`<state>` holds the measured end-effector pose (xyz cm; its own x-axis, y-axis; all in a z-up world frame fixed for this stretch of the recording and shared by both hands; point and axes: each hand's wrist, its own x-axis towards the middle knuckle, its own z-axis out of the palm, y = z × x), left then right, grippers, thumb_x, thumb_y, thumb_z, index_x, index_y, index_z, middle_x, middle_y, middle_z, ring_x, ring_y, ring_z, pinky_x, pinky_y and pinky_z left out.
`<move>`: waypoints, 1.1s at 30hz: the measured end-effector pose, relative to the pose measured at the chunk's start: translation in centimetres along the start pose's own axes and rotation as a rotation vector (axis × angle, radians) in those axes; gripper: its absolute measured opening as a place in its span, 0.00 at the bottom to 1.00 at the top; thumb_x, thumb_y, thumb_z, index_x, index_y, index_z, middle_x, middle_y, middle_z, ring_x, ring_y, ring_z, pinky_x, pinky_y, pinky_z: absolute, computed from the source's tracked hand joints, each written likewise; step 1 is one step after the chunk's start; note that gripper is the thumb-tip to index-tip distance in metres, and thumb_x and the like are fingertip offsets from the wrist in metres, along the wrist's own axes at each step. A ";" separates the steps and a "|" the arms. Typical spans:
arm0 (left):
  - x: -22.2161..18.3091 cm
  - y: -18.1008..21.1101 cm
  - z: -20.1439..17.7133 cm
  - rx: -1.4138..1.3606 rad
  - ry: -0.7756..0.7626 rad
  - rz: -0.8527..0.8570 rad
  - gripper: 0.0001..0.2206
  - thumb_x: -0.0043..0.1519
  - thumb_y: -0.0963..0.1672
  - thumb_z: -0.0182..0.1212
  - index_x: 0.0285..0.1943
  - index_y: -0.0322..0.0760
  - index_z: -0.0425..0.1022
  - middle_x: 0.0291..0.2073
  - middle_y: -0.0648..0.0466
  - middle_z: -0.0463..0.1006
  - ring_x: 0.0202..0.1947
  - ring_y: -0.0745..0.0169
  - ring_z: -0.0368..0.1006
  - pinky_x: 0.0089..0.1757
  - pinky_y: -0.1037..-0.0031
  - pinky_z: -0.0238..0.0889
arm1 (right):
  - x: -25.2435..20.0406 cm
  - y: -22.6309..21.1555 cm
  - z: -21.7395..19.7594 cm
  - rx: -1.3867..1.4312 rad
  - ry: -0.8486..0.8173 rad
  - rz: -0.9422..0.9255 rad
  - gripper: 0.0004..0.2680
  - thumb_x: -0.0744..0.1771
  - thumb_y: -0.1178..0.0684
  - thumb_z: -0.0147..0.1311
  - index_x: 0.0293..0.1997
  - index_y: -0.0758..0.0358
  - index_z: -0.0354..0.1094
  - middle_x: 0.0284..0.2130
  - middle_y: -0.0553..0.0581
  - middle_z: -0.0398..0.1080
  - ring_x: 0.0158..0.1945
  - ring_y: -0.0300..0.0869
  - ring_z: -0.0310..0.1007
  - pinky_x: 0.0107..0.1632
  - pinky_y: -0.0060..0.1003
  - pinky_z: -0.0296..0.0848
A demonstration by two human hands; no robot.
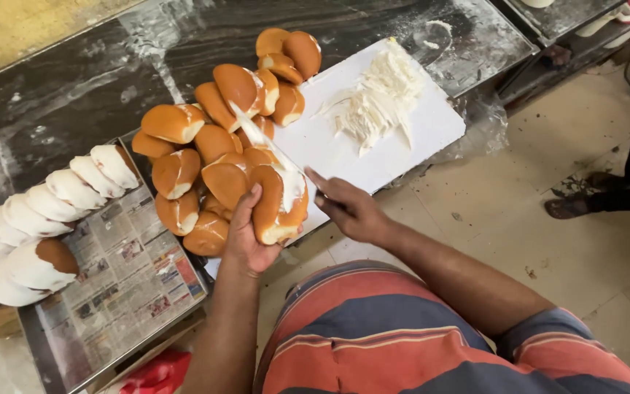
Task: The recorder uses a knife to spread a white creamy substance onto halved buns and then stacks them.
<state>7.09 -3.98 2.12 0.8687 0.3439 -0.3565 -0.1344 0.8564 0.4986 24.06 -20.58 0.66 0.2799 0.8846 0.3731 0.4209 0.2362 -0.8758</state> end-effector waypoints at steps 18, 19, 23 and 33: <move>0.5 2.5 0.8 0.129 0.068 0.221 0.21 0.63 0.46 0.64 0.65 0.39 0.67 0.54 0.54 0.75 0.55 0.59 0.73 0.54 0.63 0.70 | -2.6 -3.9 -8.1 -0.455 -0.299 0.066 0.26 0.64 0.64 0.55 0.72 0.48 0.60 0.37 0.56 0.72 0.37 0.50 0.73 0.42 0.45 0.74; 0.4 2.7 0.9 0.133 0.099 0.250 0.22 0.63 0.47 0.64 0.65 0.39 0.67 0.54 0.53 0.76 0.55 0.59 0.73 0.53 0.62 0.70 | -3.0 -3.8 -7.8 -0.561 -0.316 0.026 0.26 0.63 0.63 0.55 0.71 0.48 0.61 0.37 0.56 0.72 0.37 0.51 0.73 0.40 0.45 0.74; 0.7 3.3 -0.8 0.046 0.188 0.293 0.25 0.63 0.51 0.64 0.65 0.38 0.68 0.55 0.54 0.77 0.54 0.58 0.74 0.52 0.62 0.71 | -5.5 -2.1 -7.1 -0.721 -0.344 -0.032 0.24 0.64 0.62 0.54 0.68 0.46 0.64 0.39 0.56 0.73 0.38 0.51 0.74 0.36 0.46 0.74; -1.3 3.9 -2.9 -0.003 0.287 0.472 0.27 0.63 0.53 0.60 0.70 0.41 0.65 0.62 0.55 0.75 0.61 0.58 0.73 0.58 0.61 0.69 | -7.4 7.8 -12.2 -1.130 -0.250 0.620 0.24 0.69 0.58 0.43 0.74 0.31 0.53 0.47 0.55 0.72 0.45 0.51 0.76 0.40 0.47 0.75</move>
<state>4.05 0.04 2.28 0.5493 0.7814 -0.2963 -0.4792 0.5850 0.6543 35.77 -30.23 -5.20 0.5717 0.8026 -0.1700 0.8009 -0.5910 -0.0967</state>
